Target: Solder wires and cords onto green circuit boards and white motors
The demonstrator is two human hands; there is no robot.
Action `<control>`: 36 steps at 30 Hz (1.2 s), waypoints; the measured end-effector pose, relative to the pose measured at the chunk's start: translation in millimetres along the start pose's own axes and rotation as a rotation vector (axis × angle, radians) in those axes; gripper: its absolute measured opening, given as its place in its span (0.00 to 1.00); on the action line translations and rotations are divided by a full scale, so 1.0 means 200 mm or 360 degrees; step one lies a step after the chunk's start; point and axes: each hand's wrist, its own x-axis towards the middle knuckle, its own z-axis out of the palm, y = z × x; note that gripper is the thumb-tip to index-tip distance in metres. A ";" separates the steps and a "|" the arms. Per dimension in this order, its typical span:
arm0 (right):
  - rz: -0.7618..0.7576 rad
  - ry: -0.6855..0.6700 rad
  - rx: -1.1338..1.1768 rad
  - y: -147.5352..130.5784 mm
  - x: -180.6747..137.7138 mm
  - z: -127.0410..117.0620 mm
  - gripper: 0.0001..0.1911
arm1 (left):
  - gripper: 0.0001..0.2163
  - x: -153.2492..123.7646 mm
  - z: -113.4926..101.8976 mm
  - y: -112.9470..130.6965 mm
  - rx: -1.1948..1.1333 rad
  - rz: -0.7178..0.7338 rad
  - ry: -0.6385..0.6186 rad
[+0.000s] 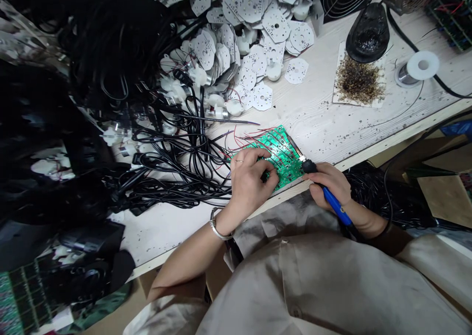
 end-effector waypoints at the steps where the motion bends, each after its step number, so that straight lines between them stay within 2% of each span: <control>1: 0.0026 -0.0011 -0.0026 -0.01 0.00 0.00 0.15 | 0.04 0.00 0.00 0.00 0.0000 -0.0001 0.0003; 6: 0.0059 -0.0037 -0.0238 -0.01 0.02 0.01 0.22 | 0.04 0.00 0.00 0.00 0.0006 0.0027 0.0034; 11: 0.0004 -0.0209 -0.0241 0.02 0.02 0.01 0.26 | 0.04 -0.01 0.01 0.00 0.0021 0.0021 0.0047; 15: 0.0025 -0.0303 -0.0200 0.02 0.02 0.00 0.30 | 0.04 0.01 -0.07 -0.03 -0.0090 0.0150 -0.0130; 17: 0.0048 -0.0315 -0.0194 0.02 0.02 0.00 0.31 | 0.06 0.05 -0.14 -0.07 -0.0143 0.0247 -0.0169; 18: 0.0051 -0.0319 -0.0192 0.01 0.02 0.00 0.31 | 0.07 0.09 -0.17 -0.09 -0.0097 0.0268 -0.0116; 20: 0.0028 -0.0338 -0.0189 0.01 0.01 -0.01 0.31 | 0.08 0.18 -0.22 -0.14 0.0152 0.0266 0.0055; 22: -0.0002 -0.0351 -0.0194 0.02 0.01 -0.01 0.30 | 0.08 0.29 -0.24 -0.19 0.0446 0.0308 0.0097; 26: -0.0019 -0.0329 -0.0234 0.02 0.00 0.01 0.27 | 0.09 0.46 -0.19 -0.28 0.0691 0.0553 -0.0216; 29: -0.0003 -0.0300 -0.0269 0.01 0.00 0.02 0.26 | 0.12 0.49 -0.15 -0.32 0.0798 0.0560 -0.0283; 32: 0.0025 -0.0233 -0.0321 0.00 0.00 0.04 0.28 | 0.11 0.46 -0.18 -0.30 0.0754 0.0482 -0.0130; 36: 0.0130 -0.0242 -0.0357 -0.01 0.02 0.07 0.28 | 0.07 0.27 -0.33 -0.15 0.0210 0.0497 0.0326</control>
